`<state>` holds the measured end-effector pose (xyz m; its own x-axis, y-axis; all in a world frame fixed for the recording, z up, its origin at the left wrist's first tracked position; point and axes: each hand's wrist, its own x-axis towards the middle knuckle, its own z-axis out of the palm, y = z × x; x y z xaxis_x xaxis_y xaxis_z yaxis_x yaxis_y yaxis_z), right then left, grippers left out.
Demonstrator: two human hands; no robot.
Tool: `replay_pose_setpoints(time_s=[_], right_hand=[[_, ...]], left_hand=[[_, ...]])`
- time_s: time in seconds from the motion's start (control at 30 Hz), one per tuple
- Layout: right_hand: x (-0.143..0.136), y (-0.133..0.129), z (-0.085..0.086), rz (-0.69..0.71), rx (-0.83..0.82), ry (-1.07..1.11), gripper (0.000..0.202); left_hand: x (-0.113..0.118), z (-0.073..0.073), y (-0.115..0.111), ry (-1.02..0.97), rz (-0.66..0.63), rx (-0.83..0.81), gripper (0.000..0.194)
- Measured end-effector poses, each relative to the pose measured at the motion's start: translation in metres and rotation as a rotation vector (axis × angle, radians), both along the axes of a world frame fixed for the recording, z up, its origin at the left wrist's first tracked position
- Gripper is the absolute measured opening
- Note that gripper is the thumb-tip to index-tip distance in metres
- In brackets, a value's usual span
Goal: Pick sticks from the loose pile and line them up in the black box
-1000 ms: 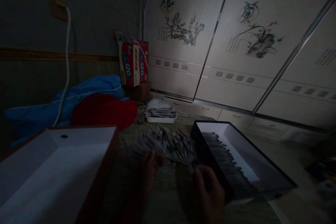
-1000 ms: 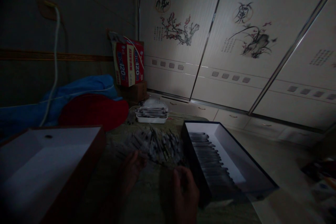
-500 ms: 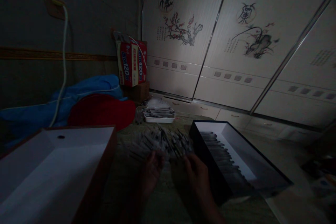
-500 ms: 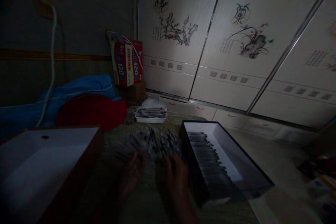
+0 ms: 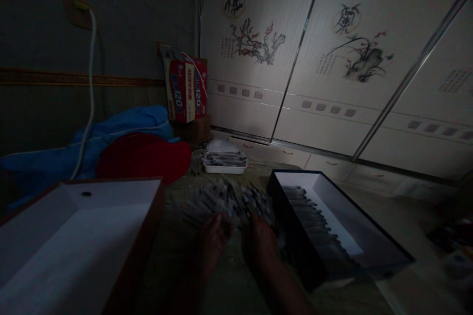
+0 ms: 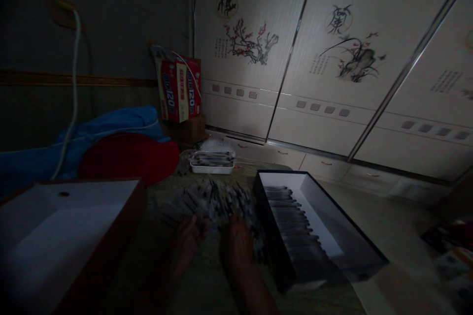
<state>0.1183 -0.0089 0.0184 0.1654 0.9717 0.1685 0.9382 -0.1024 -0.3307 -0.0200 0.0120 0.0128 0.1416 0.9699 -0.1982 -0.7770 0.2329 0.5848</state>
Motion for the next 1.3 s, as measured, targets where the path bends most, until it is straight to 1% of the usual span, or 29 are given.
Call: replay_pose_setpoints(time_s=[0.07,0.1,0.17,0.2,0.27,0.33,0.4,0.53,0.63,0.73,0.83,0.93,1.07,1.17,1.23,1.3], right_hand=[[0.004,-0.005,0.001,0.019,0.059,0.097,0.029],[0.006,-0.008,0.003,0.045,0.116,0.203,0.026],[0.011,-0.016,0.006,0.117,0.223,0.518,0.022],[0.012,-0.021,0.008,0.145,0.251,0.688,0.022],[0.013,-0.030,0.011,0.128,0.253,0.944,0.024],[0.010,-0.037,0.010,0.059,0.254,1.066,0.026],[0.007,-0.042,0.006,0.027,0.283,1.085,0.026],[0.002,-0.046,-0.007,0.093,0.307,0.972,0.023],[0.002,-0.045,-0.014,0.093,0.325,0.893,0.021],[0.002,-0.045,-0.014,0.069,0.312,0.873,0.020],[0.002,-0.045,-0.013,0.074,0.312,0.886,0.020],[0.004,-0.044,-0.015,0.094,0.311,0.909,0.021],[0.005,-0.043,-0.020,0.087,0.283,0.962,0.022],[0.005,-0.043,-0.019,0.077,0.243,1.000,0.024],[0.006,-0.042,-0.019,0.093,0.236,0.972,0.027],[0.006,-0.042,-0.021,0.106,0.265,0.900,0.032]], left_hand=[[0.000,0.001,-0.001,-0.003,-0.002,0.013,0.016],[0.001,0.002,-0.002,0.000,-0.002,0.014,0.017],[0.002,0.003,-0.003,0.030,-0.005,0.014,0.019],[0.003,0.003,-0.003,0.053,-0.014,0.018,0.020],[0.005,0.001,-0.003,0.101,-0.038,0.041,0.024],[0.007,-0.003,-0.002,0.154,-0.047,0.065,0.027],[0.008,-0.006,-0.002,0.215,-0.052,0.082,0.031],[0.009,-0.011,-0.002,0.304,-0.067,0.116,0.032],[0.010,-0.012,-0.002,0.351,-0.067,0.130,0.031],[0.011,-0.011,-0.002,0.374,-0.077,0.146,0.031],[0.011,-0.008,-0.004,0.403,-0.068,0.167,0.031],[0.011,-0.004,-0.006,0.459,-0.074,0.191,0.030],[0.011,-0.001,-0.008,0.488,-0.073,0.215,0.028],[0.011,0.001,-0.008,0.522,-0.083,0.217,0.028],[0.011,0.001,-0.007,0.554,-0.099,0.232,0.028],[0.011,0.001,-0.006,0.581,-0.119,0.251,0.027]])
